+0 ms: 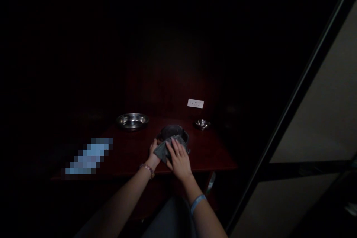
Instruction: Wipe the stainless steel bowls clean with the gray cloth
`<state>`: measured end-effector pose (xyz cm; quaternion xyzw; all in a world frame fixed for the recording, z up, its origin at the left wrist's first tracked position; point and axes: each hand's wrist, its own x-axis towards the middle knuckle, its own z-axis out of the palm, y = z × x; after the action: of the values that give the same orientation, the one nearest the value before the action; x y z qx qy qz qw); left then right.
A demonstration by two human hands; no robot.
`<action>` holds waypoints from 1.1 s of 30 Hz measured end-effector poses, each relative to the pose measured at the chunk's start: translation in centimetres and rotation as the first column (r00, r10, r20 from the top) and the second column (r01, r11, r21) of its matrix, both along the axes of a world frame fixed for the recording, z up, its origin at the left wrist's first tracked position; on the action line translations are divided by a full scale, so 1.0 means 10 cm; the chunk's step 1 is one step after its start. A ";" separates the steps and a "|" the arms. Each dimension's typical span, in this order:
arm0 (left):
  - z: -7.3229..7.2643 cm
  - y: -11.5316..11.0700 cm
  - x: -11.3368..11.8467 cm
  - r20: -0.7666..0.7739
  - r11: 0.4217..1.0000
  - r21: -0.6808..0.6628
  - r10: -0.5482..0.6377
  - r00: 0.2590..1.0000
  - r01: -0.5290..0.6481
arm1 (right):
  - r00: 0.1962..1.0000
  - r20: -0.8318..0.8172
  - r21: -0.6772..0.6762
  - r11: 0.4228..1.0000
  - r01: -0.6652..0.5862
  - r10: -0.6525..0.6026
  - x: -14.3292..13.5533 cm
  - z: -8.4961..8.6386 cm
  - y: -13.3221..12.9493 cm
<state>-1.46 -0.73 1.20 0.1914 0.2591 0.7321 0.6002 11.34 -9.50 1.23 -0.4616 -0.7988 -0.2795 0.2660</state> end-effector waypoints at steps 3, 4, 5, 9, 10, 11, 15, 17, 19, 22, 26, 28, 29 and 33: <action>0.02 -0.05 0.00 0.042 1.000 0.000 -0.025 0.999 0.025 | 1.000 -0.016 -0.004 1.000 0.015 -0.015 0.01 0.07 0.06; 0.03 -0.07 0.01 0.042 0.999 0.017 -0.036 0.998 0.035 | 1.000 -0.022 -0.008 1.000 0.009 -0.009 0.03 0.09 0.09; 0.04 -0.08 0.02 0.031 0.998 0.036 -0.047 0.998 0.046 | 0.999 -0.039 -0.011 1.000 0.001 -0.002 0.06 0.10 0.11; 0.07 -0.09 0.09 -0.112 0.986 0.100 -0.120 0.986 0.131 | 0.967 -0.254 -0.020 1.000 0.003 -0.008 0.16 0.08 0.15; 0.07 -0.09 0.11 -0.152 0.982 0.094 -0.149 0.977 0.164 | 0.949 -0.314 -0.028 1.000 0.009 -0.017 0.18 0.07 0.15; 0.06 -0.09 0.12 -0.181 0.978 0.081 -0.175 0.968 0.192 | 0.932 -0.362 -0.040 0.999 0.013 -0.027 0.20 0.05 0.15; 0.08 -0.12 0.15 -0.237 0.959 0.076 -0.247 0.939 0.272 | 0.870 -0.493 -0.067 0.998 -0.006 -0.028 0.23 0.03 0.10; 0.11 -0.16 0.16 -0.294 0.934 0.081 -0.311 0.904 0.347 | 0.823 -0.567 -0.034 0.998 -0.045 0.018 0.24 0.02 0.09; 0.13 -0.19 0.15 -0.358 0.909 0.058 -0.367 0.859 0.412 | 0.773 -0.631 0.016 0.997 -0.075 0.069 0.24 0.01 0.09; 0.13 -0.20 0.15 -0.416 0.913 0.037 -0.355 0.837 0.406 | 0.657 -0.743 0.106 0.992 -0.071 0.126 0.25 0.00 0.11; 0.09 -0.17 0.17 -0.513 0.942 0.122 -0.209 0.832 0.312 | 0.347 -0.929 0.152 0.987 0.047 0.126 0.31 -0.01 0.17; 0.07 -0.16 0.18 -0.567 0.955 0.174 -0.104 0.817 0.242 | 0.204 -0.972 0.135 0.986 0.095 0.114 0.36 -0.02 0.22; 0.06 -0.16 0.19 -0.580 0.962 0.191 -0.049 0.813 0.195 | 0.156 -0.982 0.126 0.986 0.107 0.109 0.40 -0.02 0.25; 0.09 -0.22 0.22 -0.539 0.979 0.169 -0.004 0.842 0.113 | 0.049 -0.996 0.078 0.997 0.019 0.077 0.52 -0.08 0.37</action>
<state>0.73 -2.96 2.10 0.4538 0.3376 0.6524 0.5045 16.56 -5.81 0.41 -0.5014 -0.3939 0.0934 0.7647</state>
